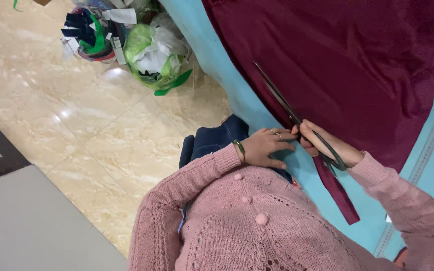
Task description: Measuring, marking with chalk, and cutting maroon fabric on a work table
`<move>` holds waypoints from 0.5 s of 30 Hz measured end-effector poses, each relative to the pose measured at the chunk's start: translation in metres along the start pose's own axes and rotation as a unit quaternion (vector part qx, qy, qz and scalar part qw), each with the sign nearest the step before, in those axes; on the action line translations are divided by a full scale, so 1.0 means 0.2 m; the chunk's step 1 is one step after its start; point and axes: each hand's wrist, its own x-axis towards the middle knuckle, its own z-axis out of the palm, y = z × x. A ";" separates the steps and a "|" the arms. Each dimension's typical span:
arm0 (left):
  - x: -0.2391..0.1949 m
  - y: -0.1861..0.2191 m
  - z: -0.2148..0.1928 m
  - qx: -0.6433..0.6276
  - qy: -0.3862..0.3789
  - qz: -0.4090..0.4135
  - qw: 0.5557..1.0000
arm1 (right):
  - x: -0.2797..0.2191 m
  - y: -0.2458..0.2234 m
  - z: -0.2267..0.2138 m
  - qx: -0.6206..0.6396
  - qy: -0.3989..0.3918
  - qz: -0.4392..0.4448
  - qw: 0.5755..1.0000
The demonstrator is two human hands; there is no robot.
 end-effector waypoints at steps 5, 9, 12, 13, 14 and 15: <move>0.01 -0.02 -0.04 -0.031 -0.019 0.026 0.999 | -0.06 -0.31 0.10 -0.059 0.000 0.020 0.998; 0.02 -0.02 -0.10 -0.055 -0.046 0.045 0.996 | 0.12 -0.02 0.03 0.007 -0.007 -0.033 0.999; 0.04 -0.03 -0.13 -0.142 -0.014 0.081 0.986 | 0.13 0.03 0.02 0.055 -0.026 -0.053 0.997; 0.04 -0.03 -0.14 -0.143 -0.014 0.081 0.986 | 0.12 0.01 0.03 0.054 -0.026 -0.052 0.997; 0.04 -0.03 -0.15 -0.185 -0.007 0.078 0.980 | 0.12 0.00 0.03 0.063 -0.026 -0.053 0.996; 0.04 -0.03 -0.15 -0.227 0.001 0.073 0.971 | 0.11 -0.01 0.04 0.071 -0.027 -0.054 0.996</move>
